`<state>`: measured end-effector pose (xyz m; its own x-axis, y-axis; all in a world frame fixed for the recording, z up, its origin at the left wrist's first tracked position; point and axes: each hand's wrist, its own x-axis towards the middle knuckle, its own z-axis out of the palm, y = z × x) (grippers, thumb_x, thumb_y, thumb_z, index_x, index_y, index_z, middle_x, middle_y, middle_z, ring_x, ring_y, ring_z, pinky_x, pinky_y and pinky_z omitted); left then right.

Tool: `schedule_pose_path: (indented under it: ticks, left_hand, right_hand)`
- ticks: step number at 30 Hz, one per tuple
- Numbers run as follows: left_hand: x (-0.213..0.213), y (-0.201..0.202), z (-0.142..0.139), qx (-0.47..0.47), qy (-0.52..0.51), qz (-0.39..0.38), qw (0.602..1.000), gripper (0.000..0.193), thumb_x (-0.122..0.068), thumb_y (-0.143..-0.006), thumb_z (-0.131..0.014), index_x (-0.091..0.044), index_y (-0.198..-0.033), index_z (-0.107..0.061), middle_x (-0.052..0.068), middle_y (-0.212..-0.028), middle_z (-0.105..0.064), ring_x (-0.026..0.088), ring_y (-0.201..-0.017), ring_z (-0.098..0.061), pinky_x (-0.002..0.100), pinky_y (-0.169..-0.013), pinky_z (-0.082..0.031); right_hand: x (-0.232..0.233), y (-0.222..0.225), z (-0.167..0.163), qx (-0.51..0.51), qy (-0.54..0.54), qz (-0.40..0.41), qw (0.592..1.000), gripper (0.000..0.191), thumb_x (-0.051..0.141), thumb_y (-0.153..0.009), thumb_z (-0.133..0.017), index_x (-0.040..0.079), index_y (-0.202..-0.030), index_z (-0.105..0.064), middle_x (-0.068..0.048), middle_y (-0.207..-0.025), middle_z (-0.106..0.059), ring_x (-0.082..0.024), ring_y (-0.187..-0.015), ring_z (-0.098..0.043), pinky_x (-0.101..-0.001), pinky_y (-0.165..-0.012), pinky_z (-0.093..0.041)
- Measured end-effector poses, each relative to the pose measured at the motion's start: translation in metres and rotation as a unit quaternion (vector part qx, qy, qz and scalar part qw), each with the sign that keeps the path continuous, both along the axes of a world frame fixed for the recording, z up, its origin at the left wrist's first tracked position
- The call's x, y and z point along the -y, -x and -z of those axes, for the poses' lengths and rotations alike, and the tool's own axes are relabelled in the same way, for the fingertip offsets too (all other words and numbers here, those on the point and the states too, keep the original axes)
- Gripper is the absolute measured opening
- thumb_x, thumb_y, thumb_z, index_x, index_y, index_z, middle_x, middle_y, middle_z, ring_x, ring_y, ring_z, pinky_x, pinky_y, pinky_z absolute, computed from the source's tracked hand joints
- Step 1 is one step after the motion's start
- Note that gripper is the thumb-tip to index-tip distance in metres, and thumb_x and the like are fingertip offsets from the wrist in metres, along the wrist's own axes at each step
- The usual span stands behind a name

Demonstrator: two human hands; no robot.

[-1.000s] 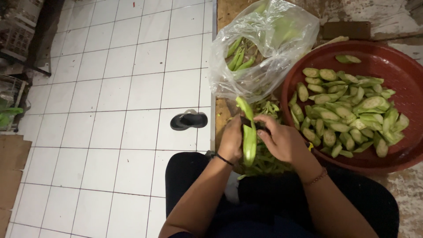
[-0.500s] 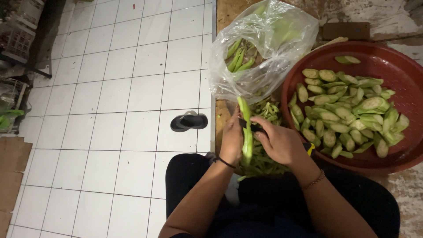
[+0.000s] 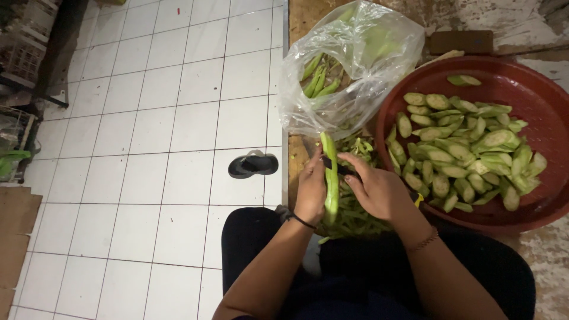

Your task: The person sits on the floor and uses a small knife to peel the skin off long green vegetables. The peeled pieces are placed into a red bowl, while the skins fall onto the floor. The person continues peeling multiple vegetables one by one.

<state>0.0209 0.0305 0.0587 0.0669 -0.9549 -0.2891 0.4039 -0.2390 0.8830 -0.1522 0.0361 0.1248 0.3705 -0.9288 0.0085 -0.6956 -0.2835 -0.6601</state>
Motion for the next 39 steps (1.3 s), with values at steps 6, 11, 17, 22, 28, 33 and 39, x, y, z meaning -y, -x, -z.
schedule_pose_path:
  ticks: [6,11,17,22,28,33,39]
  left_hand:
    - [-0.013,0.004,-0.004,-0.034,-0.024,0.048,0.998,0.051,-0.020,-0.106,-0.044,-0.013,-0.157,-0.045,0.004,-0.093,-0.063,0.012,-0.068,-0.060,0.027,-0.058,-0.052]
    - [-0.013,0.008,-0.002,-0.057,-0.034,0.057,0.996,0.046,-0.022,-0.110,-0.046,-0.008,-0.154,-0.051,0.006,-0.092,-0.064,0.013,-0.064,-0.061,0.027,-0.056,-0.053]
    - [-0.012,0.000,-0.011,-0.026,-0.049,0.065,0.996,0.048,-0.025,-0.109,-0.047,-0.011,-0.155,-0.048,0.007,-0.088,-0.065,0.014,-0.063,-0.062,0.029,-0.051,-0.052]
    - [-0.017,0.002,-0.011,-0.014,-0.056,0.082,0.995,0.052,-0.026,-0.107,-0.047,-0.013,-0.158,-0.045,0.005,-0.089,-0.064,0.014,-0.063,-0.062,0.028,-0.052,-0.052]
    - [-0.019,0.005,0.000,-0.033,-0.056,0.079,0.995,0.055,-0.022,-0.107,-0.051,-0.010,-0.159,-0.040,0.004,-0.098,-0.065,0.013,-0.070,-0.063,0.028,-0.061,-0.056]
    - [-0.024,0.003,0.011,-0.037,-0.024,0.114,0.992,0.053,-0.022,-0.107,-0.051,-0.009,-0.158,-0.045,0.004,-0.106,-0.067,0.011,-0.074,-0.062,0.029,-0.064,-0.057]
    - [-0.024,-0.007,0.021,-0.038,0.011,0.160,0.986,0.052,-0.019,-0.110,-0.054,-0.010,-0.161,-0.048,0.008,-0.120,-0.066,0.011,-0.085,-0.064,0.027,-0.072,-0.056]
  right_hand:
    - [0.003,-0.001,0.008,0.031,0.008,0.013,0.999,0.040,0.028,-0.100,-0.056,0.018,-0.138,-0.052,-0.009,-0.066,-0.067,-0.032,-0.059,-0.067,-0.0440,-0.054,-0.049]
    - [0.003,0.003,0.005,0.054,0.008,0.019,0.998,0.036,0.025,-0.100,-0.057,0.016,-0.135,-0.053,-0.010,-0.065,-0.065,-0.032,-0.059,-0.066,-0.0439,-0.055,-0.048]
    - [0.003,0.004,-0.001,0.083,-0.007,0.008,0.997,0.043,0.023,-0.099,-0.057,0.017,-0.140,-0.050,-0.012,-0.066,-0.064,-0.034,-0.060,-0.066,-0.0450,-0.055,-0.048]
    - [0.003,0.002,0.007,0.103,0.050,0.025,0.993,0.035,0.022,-0.100,-0.058,0.015,-0.134,-0.052,-0.011,-0.069,-0.063,-0.034,-0.065,-0.066,-0.0449,-0.057,-0.049]
    - [0.004,0.003,0.009,0.089,0.011,0.059,0.994,0.033,0.022,-0.100,-0.061,0.015,-0.131,-0.054,-0.013,-0.070,-0.064,-0.035,-0.067,-0.066,-0.0444,-0.061,-0.049]
    - [0.003,0.009,0.000,0.169,-0.017,0.064,0.983,0.053,0.018,-0.098,-0.059,0.015,-0.150,-0.046,-0.016,-0.078,-0.065,-0.030,-0.067,-0.065,-0.0395,-0.064,-0.050]
    - [0.008,0.016,-0.001,0.183,-0.064,0.039,0.980,0.052,0.018,-0.101,-0.056,0.016,-0.152,-0.048,-0.013,-0.076,-0.064,-0.023,-0.066,-0.060,-0.0355,-0.067,-0.050]
